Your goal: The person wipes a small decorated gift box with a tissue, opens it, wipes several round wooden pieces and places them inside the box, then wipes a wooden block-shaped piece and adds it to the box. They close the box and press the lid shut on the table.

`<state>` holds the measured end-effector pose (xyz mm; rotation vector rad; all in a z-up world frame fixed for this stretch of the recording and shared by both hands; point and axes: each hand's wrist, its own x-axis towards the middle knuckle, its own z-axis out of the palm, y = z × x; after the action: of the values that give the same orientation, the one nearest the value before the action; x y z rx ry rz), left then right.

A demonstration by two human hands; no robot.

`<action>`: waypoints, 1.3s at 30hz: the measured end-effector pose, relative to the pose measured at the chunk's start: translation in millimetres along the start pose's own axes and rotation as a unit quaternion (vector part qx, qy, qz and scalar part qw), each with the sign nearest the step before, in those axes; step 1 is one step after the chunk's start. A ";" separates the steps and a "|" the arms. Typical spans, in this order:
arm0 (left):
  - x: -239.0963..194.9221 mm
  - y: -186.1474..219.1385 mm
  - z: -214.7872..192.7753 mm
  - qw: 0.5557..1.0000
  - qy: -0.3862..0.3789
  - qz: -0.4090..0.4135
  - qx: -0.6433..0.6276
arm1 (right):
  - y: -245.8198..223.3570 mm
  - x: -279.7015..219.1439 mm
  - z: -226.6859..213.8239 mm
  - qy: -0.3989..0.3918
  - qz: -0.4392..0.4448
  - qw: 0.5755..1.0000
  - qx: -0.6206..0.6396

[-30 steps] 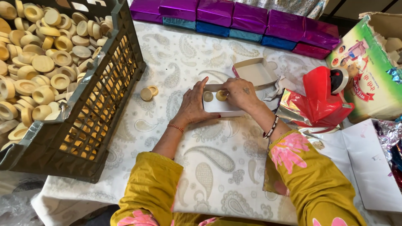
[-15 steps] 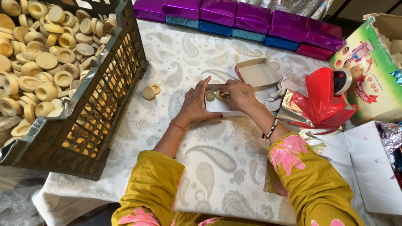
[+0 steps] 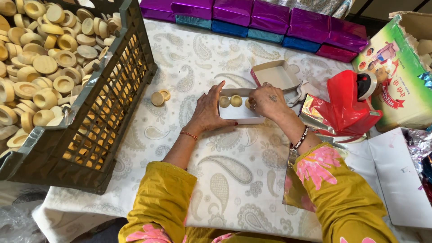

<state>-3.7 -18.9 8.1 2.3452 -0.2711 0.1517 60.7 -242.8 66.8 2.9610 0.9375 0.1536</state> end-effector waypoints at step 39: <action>-0.4 -5.5 0.6 1.000 0.000 0.017 -0.003 | -36.2 13.6 -2.0 0.005 -0.090 0.996 0.000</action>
<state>-2.8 -15.5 3.8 2.3348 -0.3100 0.1679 50.8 -205.4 67.7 2.8598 1.1974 0.1632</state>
